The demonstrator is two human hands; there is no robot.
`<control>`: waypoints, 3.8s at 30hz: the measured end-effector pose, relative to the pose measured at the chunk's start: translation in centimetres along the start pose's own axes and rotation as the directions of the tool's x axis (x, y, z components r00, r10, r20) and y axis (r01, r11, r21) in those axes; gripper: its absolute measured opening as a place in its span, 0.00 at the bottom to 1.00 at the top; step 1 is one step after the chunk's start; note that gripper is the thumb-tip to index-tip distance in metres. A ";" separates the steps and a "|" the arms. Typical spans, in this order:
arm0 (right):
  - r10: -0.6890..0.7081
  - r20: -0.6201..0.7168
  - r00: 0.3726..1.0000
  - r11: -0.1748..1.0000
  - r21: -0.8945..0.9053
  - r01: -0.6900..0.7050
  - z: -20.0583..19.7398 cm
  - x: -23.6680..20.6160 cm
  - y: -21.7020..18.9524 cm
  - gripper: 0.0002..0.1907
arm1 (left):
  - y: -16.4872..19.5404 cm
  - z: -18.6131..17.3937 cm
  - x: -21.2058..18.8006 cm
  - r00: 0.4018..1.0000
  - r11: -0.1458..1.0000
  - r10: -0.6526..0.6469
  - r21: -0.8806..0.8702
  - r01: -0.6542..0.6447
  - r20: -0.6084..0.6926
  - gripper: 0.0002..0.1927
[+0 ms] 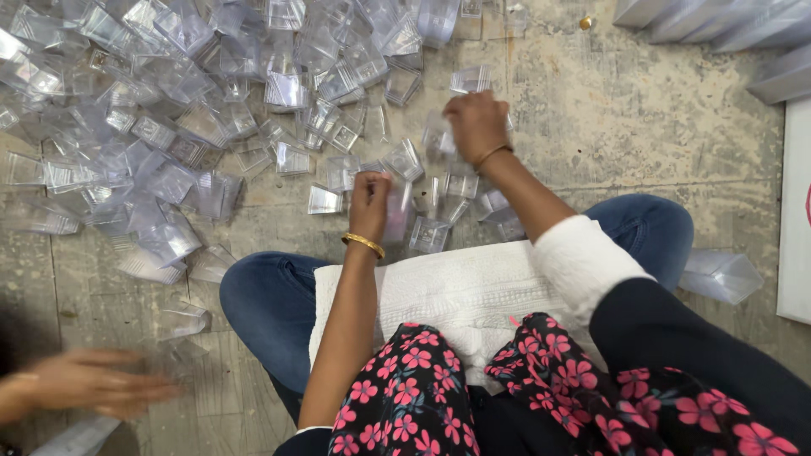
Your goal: The person sits on the floor and stacks clear plastic cups, picking up scattered cups one at a time and nesting them into a growing stack by hand. They occasionally gather cups closer and continue nesting them into the pile.
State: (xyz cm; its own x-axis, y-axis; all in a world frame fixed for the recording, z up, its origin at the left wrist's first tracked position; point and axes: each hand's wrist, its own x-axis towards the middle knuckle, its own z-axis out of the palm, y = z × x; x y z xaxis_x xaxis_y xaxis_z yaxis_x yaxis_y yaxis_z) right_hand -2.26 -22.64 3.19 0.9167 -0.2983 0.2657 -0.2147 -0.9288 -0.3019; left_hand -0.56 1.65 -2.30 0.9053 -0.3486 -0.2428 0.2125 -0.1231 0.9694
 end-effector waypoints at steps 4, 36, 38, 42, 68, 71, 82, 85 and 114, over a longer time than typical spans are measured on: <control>0.326 0.547 0.771 0.760 0.333 -0.558 -0.8 -1.4 1.8 0.06 | 1.1 0.9 -0.4 0.973 0.997 -0.057 0.058 0.045 0.223 0.24; 0.137 0.436 0.889 0.467 0.763 -0.446 -3.9 -2.7 3.6 0.05 | 6.3 -0.4 -1.4 0.859 0.781 -0.192 -0.456 0.427 0.475 0.32; 0.052 0.486 0.873 0.485 0.751 -0.447 -4.9 -3.2 2.8 0.06 | 6.4 -0.3 -1.5 0.833 0.773 -0.223 -0.429 0.468 0.506 0.33; 0.030 0.502 0.865 0.434 0.773 -0.463 -5.9 -3.8 1.2 0.07 | 6.1 -0.2 -1.4 0.817 0.774 -0.252 -0.399 0.492 0.518 0.32; 0.293 0.590 0.752 0.501 0.576 -0.647 2.1 1.7 3.1 0.06 | -0.3 0.2 -0.2 0.983 0.992 -0.114 -0.044 0.122 0.142 0.22; 0.041 0.803 0.594 0.534 0.485 -0.692 0.8 -1.0 1.7 0.07 | 2.5 0.5 -1.1 0.955 0.995 -0.058 -0.056 0.077 0.292 0.24; -0.112 0.332 0.937 0.992 0.092 0.086 -1.6 -11.0 0.4 0.09 | 5.6 0.1 -1.1 0.959 0.977 -0.182 -0.069 0.201 0.217 0.29; -0.205 0.253 0.945 0.974 -0.038 0.221 -0.5 -12.2 0.8 0.09 | 5.1 0.2 -0.8 0.948 0.982 -0.162 -0.048 0.182 0.272 0.30; 0.617 0.209 0.759 0.698 0.299 -0.650 -1.7 -8.6 5.7 0.12 | 4.8 -0.2 -0.4 0.925 0.939 -0.206 -0.203 0.279 0.320 0.30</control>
State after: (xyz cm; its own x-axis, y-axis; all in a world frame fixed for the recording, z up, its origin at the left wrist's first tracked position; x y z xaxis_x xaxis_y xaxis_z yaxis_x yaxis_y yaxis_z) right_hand -11.98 -25.77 0.75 0.6332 -0.7537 -0.1758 -0.6455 -0.3889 -0.6573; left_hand 0.22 1.34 2.50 0.6757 -0.5946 -0.4358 0.5268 -0.0241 0.8496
